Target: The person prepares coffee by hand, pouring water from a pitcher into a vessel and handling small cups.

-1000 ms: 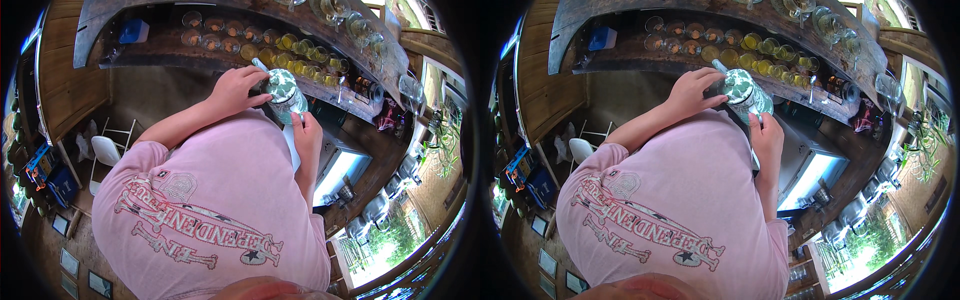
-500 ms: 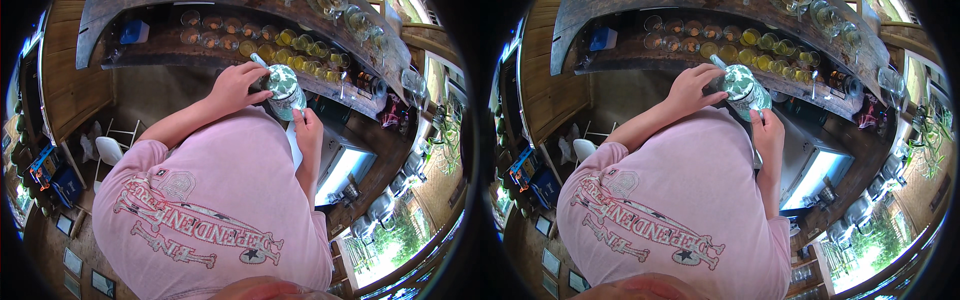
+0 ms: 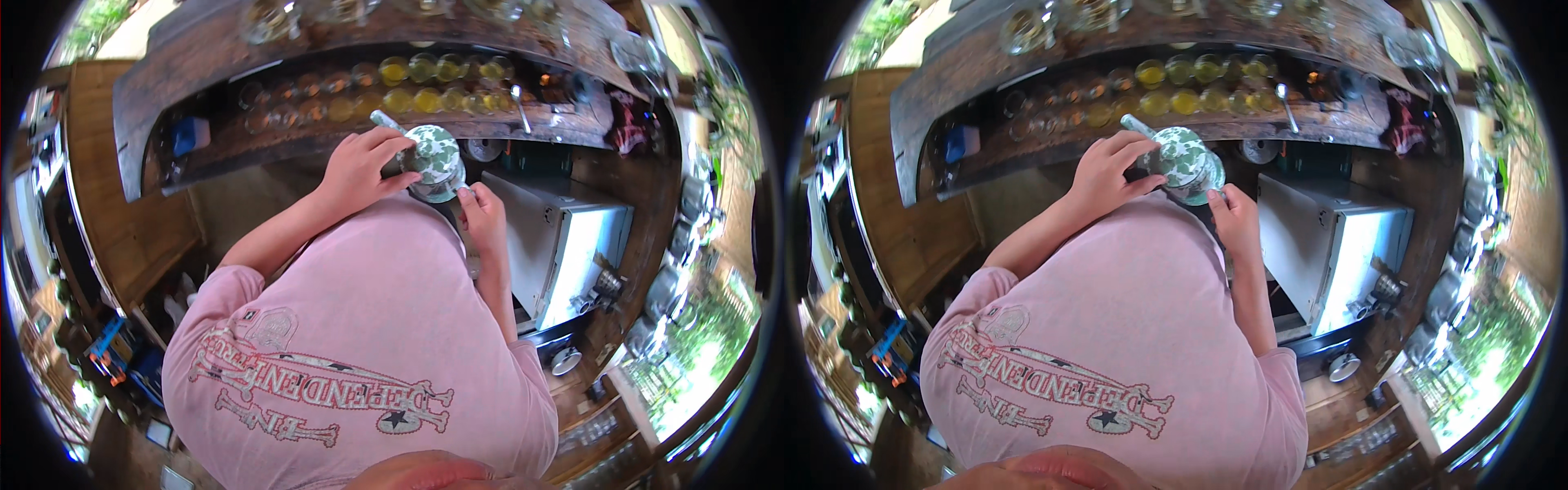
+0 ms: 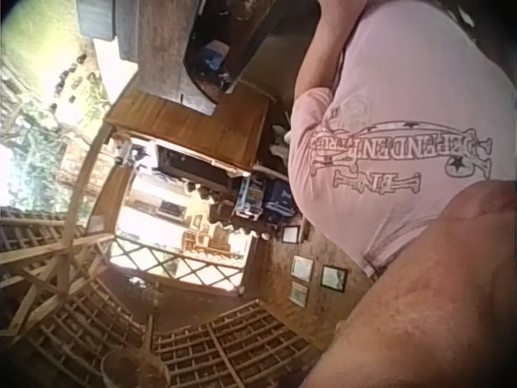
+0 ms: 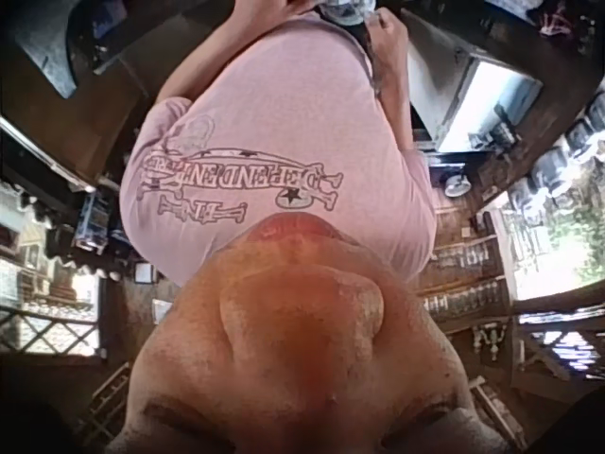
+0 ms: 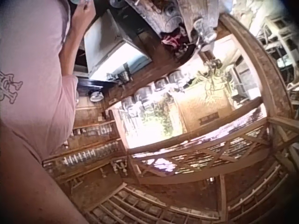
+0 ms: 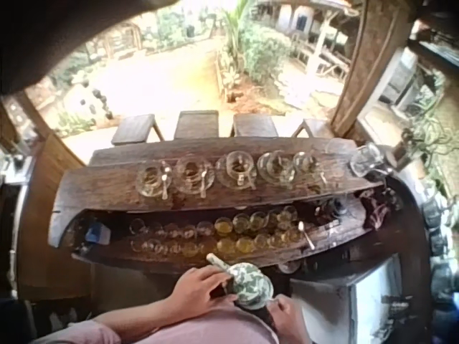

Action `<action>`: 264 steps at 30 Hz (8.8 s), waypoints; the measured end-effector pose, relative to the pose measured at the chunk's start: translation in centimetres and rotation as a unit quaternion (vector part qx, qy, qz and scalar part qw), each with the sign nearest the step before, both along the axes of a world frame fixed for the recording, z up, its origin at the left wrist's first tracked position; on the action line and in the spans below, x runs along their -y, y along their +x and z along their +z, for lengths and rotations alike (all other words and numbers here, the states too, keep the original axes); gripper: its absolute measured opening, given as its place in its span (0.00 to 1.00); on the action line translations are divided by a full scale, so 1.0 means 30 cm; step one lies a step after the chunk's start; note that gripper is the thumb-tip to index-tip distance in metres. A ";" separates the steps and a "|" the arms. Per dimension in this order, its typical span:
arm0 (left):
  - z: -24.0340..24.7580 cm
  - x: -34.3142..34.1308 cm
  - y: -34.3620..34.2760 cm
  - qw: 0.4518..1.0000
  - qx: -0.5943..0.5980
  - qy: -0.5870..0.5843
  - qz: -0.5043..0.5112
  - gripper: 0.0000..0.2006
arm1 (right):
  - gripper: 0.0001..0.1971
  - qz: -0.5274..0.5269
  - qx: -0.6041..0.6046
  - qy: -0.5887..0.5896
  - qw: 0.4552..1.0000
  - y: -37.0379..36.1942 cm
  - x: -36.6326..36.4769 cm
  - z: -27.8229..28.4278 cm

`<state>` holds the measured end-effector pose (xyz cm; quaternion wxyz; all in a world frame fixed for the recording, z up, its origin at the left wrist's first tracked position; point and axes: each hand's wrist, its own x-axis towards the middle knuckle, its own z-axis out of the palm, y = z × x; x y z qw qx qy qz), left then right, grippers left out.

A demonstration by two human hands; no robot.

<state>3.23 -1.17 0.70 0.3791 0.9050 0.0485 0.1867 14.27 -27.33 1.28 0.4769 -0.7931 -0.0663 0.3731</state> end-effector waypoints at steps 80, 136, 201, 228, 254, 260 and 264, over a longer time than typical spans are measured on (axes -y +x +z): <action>-0.077 0.452 0.192 0.918 -0.235 0.116 0.298 0.14 | 0.09 0.224 0.480 -0.141 0.837 0.928 0.115 -0.660; -0.263 -0.376 -0.235 0.973 -0.145 0.082 0.162 0.20 | 0.06 0.490 0.411 0.039 0.767 0.113 -0.850 -0.318; -0.365 -0.400 -0.060 0.962 -0.179 0.154 0.135 0.24 | 0.09 0.440 0.392 0.087 0.803 0.112 -0.853 -0.398; -0.362 -0.387 -0.067 0.963 -0.196 0.109 0.152 0.16 | 0.07 0.445 0.393 0.091 0.799 0.144 -0.842 -0.385; -0.354 -0.393 -0.064 0.969 -0.169 0.114 0.140 0.25 | 0.08 0.413 0.376 0.111 0.822 0.142 -0.849 -0.390; -0.354 -0.391 -0.063 0.969 -0.170 0.116 0.140 0.23 | 0.07 0.404 0.379 0.113 0.825 0.158 -0.852 -0.392; -0.351 -0.396 -0.064 0.968 -0.174 0.117 0.138 0.23 | 0.07 0.427 0.378 0.122 0.812 0.139 -0.846 -0.406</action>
